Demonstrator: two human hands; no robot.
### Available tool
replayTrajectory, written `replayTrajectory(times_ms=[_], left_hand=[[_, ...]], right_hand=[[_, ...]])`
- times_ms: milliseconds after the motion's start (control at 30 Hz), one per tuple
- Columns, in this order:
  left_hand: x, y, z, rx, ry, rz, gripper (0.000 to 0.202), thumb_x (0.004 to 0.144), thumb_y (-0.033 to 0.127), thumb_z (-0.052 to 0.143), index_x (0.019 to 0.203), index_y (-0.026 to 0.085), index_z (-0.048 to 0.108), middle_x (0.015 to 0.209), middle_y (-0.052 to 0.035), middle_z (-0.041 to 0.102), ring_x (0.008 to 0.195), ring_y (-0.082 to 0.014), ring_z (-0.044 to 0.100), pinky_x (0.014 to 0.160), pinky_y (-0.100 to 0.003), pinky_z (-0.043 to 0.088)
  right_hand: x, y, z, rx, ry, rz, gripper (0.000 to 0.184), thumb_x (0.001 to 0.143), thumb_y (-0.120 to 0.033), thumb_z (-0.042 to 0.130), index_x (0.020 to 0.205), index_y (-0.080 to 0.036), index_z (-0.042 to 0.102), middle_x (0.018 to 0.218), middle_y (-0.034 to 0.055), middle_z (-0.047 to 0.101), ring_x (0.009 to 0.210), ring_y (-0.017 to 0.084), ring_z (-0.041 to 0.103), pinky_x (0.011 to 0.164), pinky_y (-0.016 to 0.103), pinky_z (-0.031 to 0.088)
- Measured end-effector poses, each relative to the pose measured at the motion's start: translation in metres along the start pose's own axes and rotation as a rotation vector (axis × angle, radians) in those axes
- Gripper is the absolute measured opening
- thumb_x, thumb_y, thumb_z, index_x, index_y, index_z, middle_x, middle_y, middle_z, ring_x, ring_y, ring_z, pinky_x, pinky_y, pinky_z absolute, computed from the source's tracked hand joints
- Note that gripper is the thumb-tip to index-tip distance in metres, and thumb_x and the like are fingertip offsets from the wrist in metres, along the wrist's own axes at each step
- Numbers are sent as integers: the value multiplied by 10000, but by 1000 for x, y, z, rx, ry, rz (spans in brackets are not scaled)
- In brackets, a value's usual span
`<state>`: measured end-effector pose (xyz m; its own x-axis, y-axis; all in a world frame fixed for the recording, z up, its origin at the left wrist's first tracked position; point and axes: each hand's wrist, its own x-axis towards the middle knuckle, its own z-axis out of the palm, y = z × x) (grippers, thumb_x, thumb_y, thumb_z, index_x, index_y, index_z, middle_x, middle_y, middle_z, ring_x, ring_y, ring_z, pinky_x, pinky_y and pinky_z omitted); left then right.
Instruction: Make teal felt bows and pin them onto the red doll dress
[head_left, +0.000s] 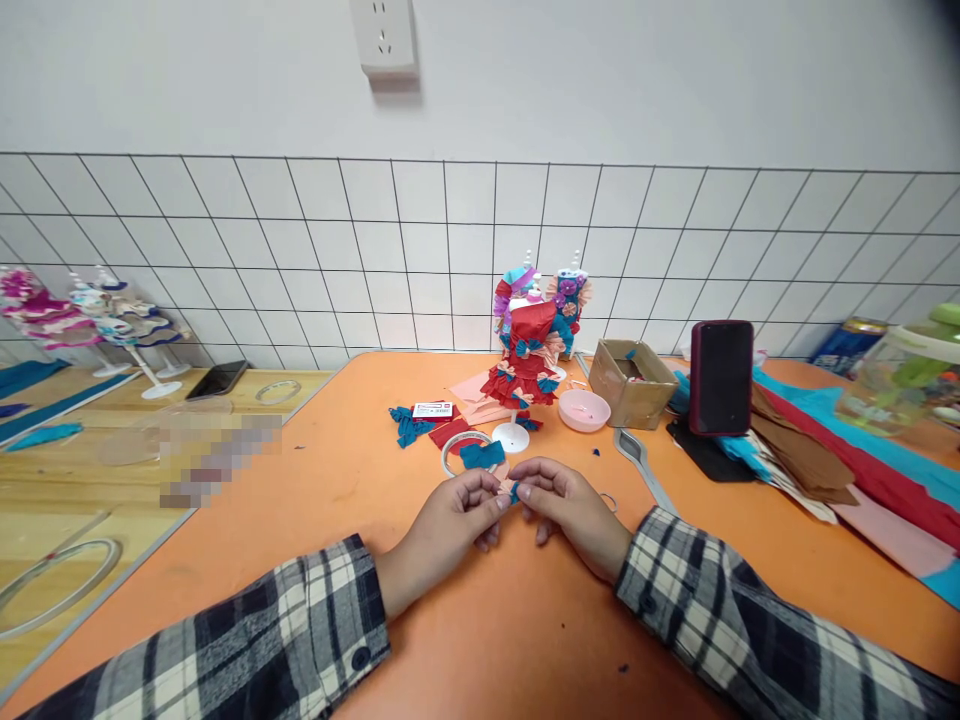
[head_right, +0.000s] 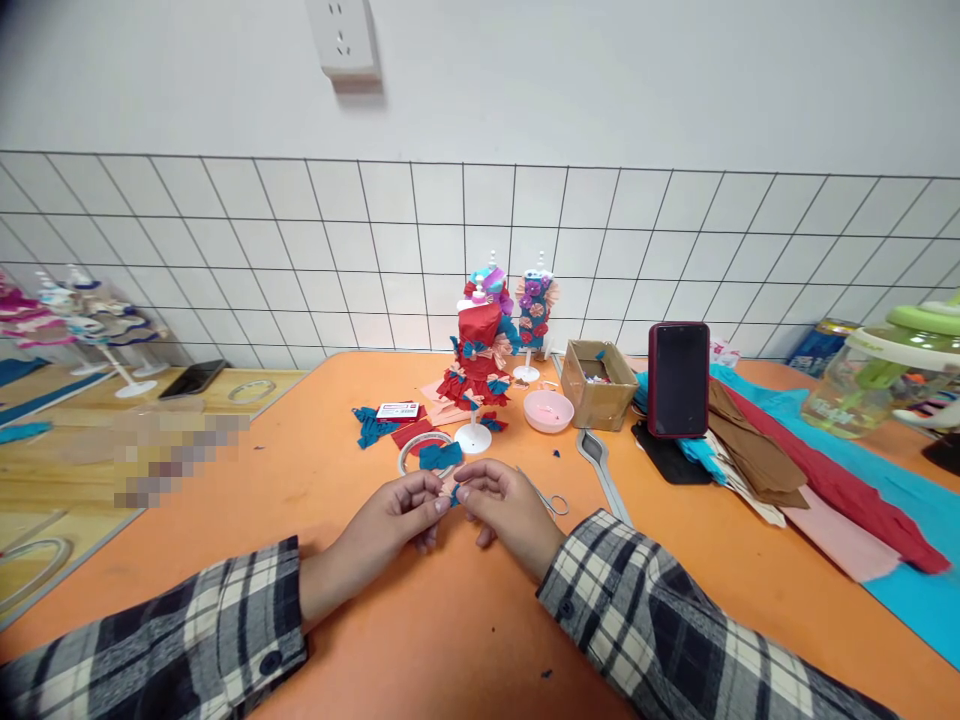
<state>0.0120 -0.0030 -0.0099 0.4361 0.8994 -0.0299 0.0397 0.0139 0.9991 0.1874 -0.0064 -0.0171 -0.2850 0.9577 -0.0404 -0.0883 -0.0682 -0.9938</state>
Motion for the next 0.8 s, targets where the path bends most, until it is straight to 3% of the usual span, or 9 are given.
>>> replayTrajectory(times_ms=[133, 267, 500, 700, 800], left_hand=[[-1, 1, 1, -1, 13, -12, 339, 759, 473, 666, 808, 167, 529, 525, 67, 514, 449, -82, 488, 482, -201, 404], [-2, 1, 0, -1, 9, 1, 332, 767, 468, 658, 829, 160, 552, 544, 54, 528, 471, -91, 499, 506, -214, 418], [-1, 2, 0, -7, 73, 3, 308, 766, 449, 659, 818, 160, 568, 572, 47, 522, 480, -87, 474, 488, -208, 391], [0, 0, -1, -21, 49, 6, 296, 783, 437, 646, 821, 160, 550, 563, 58, 502, 478, -86, 473, 493, -212, 391], [0, 0, -1, 8, 13, 6, 284, 786, 422, 648, 803, 160, 542, 539, 67, 491, 470, -84, 468, 492, -210, 384]], right_hand=[[1, 1, -1, -74, 20, -3, 315, 731, -459, 672, 821, -171, 583, 618, -49, 499, 470, 65, 440, 382, 177, 396], [2, 1, -1, -91, 32, -13, 319, 726, -472, 674, 786, -174, 578, 598, -58, 491, 443, 56, 407, 383, 181, 364], [1, 1, -2, -125, -8, -45, 310, 759, -479, 642, 798, -180, 568, 615, -50, 493, 453, 59, 415, 377, 175, 367], [0, 1, -1, -144, 7, -49, 323, 771, -455, 618, 964, -202, 565, 747, -24, 517, 528, 84, 468, 358, 170, 364], [0, -1, -1, -216, 33, -69, 270, 793, -448, 593, 893, -198, 584, 657, -36, 487, 492, 83, 423, 381, 186, 344]])
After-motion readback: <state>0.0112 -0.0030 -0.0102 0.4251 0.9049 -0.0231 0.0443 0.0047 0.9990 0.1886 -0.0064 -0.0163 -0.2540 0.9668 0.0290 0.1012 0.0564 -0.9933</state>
